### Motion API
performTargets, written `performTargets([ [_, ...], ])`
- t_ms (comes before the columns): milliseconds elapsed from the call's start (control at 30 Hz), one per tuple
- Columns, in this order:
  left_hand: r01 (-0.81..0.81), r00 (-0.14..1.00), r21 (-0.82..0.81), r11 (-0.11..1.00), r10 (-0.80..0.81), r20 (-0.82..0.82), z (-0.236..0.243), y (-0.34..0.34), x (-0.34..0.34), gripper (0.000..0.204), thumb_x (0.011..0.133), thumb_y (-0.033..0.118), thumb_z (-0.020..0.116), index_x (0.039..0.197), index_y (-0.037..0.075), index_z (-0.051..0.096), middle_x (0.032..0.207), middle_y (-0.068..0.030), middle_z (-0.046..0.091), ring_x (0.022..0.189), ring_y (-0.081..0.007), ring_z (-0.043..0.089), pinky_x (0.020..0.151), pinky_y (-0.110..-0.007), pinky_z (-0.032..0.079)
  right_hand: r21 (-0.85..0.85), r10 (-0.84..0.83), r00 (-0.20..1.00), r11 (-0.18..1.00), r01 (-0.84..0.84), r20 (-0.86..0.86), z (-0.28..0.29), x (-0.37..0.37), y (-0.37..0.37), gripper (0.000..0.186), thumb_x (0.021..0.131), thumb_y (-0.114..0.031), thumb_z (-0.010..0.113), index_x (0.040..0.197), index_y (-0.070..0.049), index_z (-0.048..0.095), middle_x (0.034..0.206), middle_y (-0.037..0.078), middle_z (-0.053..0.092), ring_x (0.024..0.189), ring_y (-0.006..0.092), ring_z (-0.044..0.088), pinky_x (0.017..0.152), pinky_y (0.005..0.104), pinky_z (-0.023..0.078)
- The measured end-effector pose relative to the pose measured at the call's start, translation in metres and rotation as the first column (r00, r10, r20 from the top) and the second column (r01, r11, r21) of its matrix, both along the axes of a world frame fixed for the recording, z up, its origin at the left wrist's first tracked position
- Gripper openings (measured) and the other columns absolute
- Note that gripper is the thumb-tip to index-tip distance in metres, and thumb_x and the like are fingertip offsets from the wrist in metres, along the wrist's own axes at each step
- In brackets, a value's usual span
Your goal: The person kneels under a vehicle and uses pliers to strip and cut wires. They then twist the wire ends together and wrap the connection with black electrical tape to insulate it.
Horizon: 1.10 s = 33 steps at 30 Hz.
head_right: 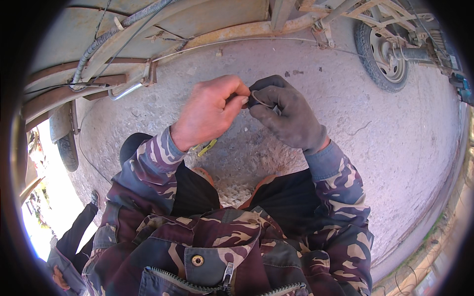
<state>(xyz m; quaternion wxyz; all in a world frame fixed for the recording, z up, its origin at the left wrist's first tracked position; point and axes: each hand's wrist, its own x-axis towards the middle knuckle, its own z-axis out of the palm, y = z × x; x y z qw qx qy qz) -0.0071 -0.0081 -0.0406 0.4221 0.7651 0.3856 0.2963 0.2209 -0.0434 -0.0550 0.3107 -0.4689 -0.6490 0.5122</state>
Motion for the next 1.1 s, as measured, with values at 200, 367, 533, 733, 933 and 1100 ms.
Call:
performTargets([
  [200, -0.045, 0.999, -0.12, 0.992, 0.045, -0.004, -0.004, 0.004, 0.002, 0.007, 0.1, 0.004, 0.067, 0.104, -0.001, 0.069, 0.088, -0.0122, 0.075, 0.083, -0.0197, 0.076, 0.072, -0.034, 0.057, -0.041, 0.014, 0.998, 0.999, -0.016, -0.065, 0.003, -0.003, 0.0, 0.025, 0.095, -0.015, 0.076, 0.114, 0.001, 0.074, 0.121, 0.011, 0.066, 0.102, 0.0179, 0.065, 0.089, 0.0333, 0.053],
  [367, 0.01, 0.995, -0.414, 0.91, 0.032, 0.096, 0.007, 0.012, -0.006, 0.013, 0.103, 0.005, 0.066, 0.113, -0.001, 0.072, 0.089, -0.0039, 0.076, 0.087, -0.0102, 0.073, 0.075, -0.028, 0.057, -0.1, -0.075, 0.987, 0.993, 0.061, -0.143, 0.008, -0.001, 0.002, 0.027, 0.098, -0.02, 0.074, 0.115, 0.001, 0.074, 0.11, 0.008, 0.067, 0.099, 0.0153, 0.064, 0.087, 0.0325, 0.053],
  [533, -0.012, 0.999, -0.234, 0.972, 0.021, 0.036, 0.014, 0.008, -0.007, 0.014, 0.101, 0.005, 0.069, 0.111, -0.001, 0.074, 0.088, -0.0051, 0.076, 0.083, -0.0113, 0.072, 0.073, -0.029, 0.056, -0.213, -0.114, 0.99, 0.973, 0.094, -0.087, 0.012, 0.0, 0.001, 0.027, 0.098, -0.02, 0.074, 0.115, 0.001, 0.074, 0.104, 0.007, 0.067, 0.095, 0.0147, 0.063, 0.085, 0.0321, 0.052],
  [733, -0.031, 0.998, 0.005, 0.999, 0.032, -0.059, 0.014, 0.004, -0.006, 0.012, 0.095, 0.006, 0.073, 0.105, 0.001, 0.076, 0.087, -0.0113, 0.074, 0.078, -0.0158, 0.071, 0.069, -0.032, 0.054, -0.127, -0.064, 0.995, 0.99, 0.054, -0.072, 0.01, -0.003, 0.001, 0.027, 0.096, -0.019, 0.076, 0.114, 0.002, 0.074, 0.107, 0.008, 0.065, 0.094, 0.0161, 0.062, 0.085, 0.033, 0.052],
  [933, 0.013, 0.999, -0.089, 0.996, -0.018, -0.051, 0.013, 0.006, -0.007, 0.01, 0.094, 0.005, 0.072, 0.103, 0.001, 0.074, 0.087, -0.0121, 0.074, 0.076, -0.0204, 0.071, 0.069, -0.034, 0.054, 0.048, 0.006, 0.998, 0.999, -0.003, -0.059, 0.008, 0.001, 0.002, 0.024, 0.094, -0.018, 0.079, 0.109, 0.001, 0.074, 0.11, 0.01, 0.065, 0.096, 0.0187, 0.063, 0.086, 0.0347, 0.052],
  [1100, 0.02, 0.999, 0.007, 1.0, -0.02, -0.036, 0.007, 0.005, -0.005, 0.008, 0.094, 0.006, 0.072, 0.101, 0.001, 0.073, 0.086, -0.013, 0.074, 0.075, -0.0211, 0.072, 0.068, -0.035, 0.055, 0.204, 0.064, 0.996, 0.976, -0.074, 0.057, 0.007, 0.001, 0.005, 0.023, 0.093, -0.016, 0.079, 0.107, 0.001, 0.074, 0.112, 0.011, 0.066, 0.095, 0.0189, 0.064, 0.085, 0.0347, 0.052],
])
